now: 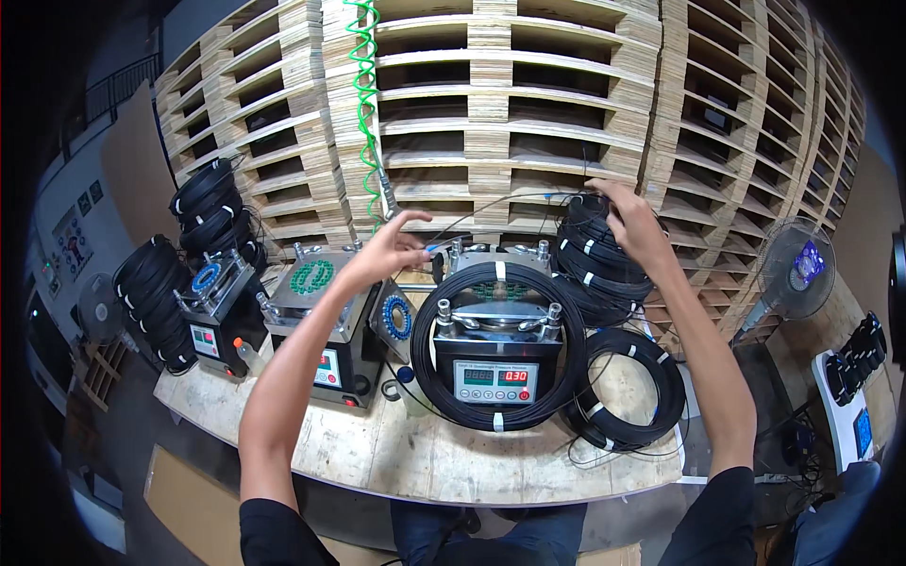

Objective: Operating a series of polishing machines to finish fiber optic connector ends.

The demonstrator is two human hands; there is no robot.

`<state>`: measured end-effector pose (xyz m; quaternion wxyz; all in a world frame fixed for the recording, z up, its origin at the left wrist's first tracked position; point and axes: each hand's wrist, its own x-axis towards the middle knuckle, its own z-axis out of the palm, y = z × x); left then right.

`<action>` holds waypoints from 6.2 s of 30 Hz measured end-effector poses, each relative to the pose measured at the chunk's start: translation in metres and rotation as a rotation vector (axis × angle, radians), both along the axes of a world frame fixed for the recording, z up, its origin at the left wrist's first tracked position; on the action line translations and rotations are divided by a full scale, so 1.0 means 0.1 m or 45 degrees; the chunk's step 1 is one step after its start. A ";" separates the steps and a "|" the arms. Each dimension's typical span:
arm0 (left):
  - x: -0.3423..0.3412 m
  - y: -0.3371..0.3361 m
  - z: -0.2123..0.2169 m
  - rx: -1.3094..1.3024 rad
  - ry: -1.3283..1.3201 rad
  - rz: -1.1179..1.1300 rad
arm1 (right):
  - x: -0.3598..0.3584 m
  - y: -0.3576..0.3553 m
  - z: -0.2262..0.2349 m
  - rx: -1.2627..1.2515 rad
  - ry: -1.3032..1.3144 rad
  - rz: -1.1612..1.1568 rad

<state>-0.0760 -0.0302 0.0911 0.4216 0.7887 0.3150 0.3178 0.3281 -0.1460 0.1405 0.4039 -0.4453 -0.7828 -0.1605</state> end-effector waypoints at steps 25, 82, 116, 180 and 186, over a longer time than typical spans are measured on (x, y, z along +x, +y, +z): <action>0.04 -0.98 -1.66 0.497 -0.174 0.570 | -0.43 -0.70 -2.09 -0.621 1.241 0.196; -0.18 -2.80 -2.39 -0.072 0.843 0.680 | -1.51 -2.69 -2.96 -1.309 0.694 -0.938; -0.65 -2.24 -1.93 0.049 0.509 0.483 | -0.82 -2.44 -2.33 -1.072 0.379 -0.682; 0.40 0.49 -1.46 0.030 -0.127 0.490 | -1.66 2.07 -0.28 -0.709 0.692 -0.219; 0.42 0.44 -1.14 -0.154 0.142 0.315 | -1.43 2.28 -0.53 -0.575 0.736 -0.066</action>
